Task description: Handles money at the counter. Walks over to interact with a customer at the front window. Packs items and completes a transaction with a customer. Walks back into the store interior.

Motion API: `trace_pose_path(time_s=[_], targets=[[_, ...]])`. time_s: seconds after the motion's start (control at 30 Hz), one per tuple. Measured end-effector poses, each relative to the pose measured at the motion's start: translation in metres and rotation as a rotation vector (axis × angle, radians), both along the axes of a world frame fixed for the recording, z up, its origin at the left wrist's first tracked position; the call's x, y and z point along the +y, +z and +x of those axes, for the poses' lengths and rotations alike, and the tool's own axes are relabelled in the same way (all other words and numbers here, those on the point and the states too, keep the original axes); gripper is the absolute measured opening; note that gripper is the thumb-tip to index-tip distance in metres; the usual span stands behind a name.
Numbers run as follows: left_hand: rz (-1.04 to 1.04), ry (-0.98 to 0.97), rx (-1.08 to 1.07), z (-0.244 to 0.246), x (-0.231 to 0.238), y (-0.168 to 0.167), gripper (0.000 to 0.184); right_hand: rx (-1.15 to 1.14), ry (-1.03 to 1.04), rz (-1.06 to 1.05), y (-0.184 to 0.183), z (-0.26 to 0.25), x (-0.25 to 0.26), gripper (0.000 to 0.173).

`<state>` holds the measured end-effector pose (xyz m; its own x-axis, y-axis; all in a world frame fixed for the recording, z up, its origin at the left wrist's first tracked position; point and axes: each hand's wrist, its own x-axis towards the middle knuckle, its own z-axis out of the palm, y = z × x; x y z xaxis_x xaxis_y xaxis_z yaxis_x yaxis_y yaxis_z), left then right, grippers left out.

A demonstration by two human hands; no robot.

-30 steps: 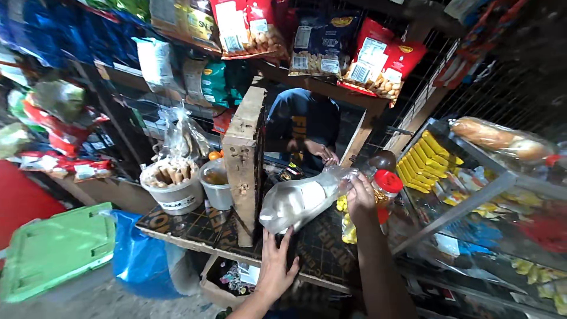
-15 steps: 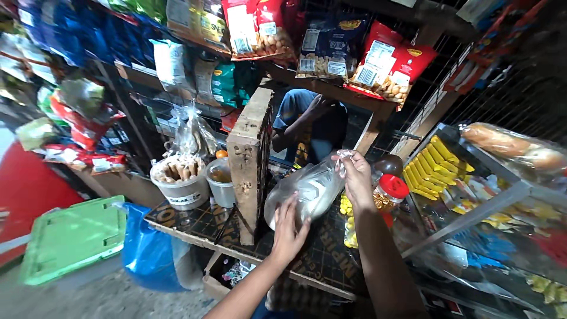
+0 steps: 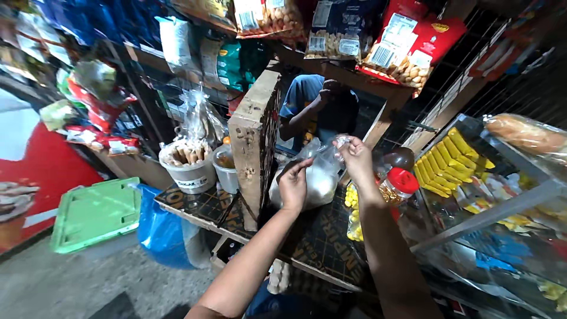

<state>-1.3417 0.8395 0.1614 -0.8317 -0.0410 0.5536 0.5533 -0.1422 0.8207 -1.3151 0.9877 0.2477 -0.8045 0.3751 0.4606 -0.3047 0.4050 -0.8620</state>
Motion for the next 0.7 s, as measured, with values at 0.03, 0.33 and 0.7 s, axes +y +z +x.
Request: trace_pose_path(time_s=[0.03,0.33,0.7], targets=[[-0.010,0.019,0.013,0.000,0.000,-0.003,0.022,-0.036,0.015,0.032,-0.003,0.003,-0.002,0.027],[-0.202,0.009,0.136,0.018,-0.017,-0.018,0.029,0.098,-0.098,0.080,-0.035,0.040,-0.018,0.045],[-0.519,0.059,0.107,0.076,-0.052,-0.125,0.052,-0.244,-0.181,0.022,-0.147,0.071,-0.027,0.066]])
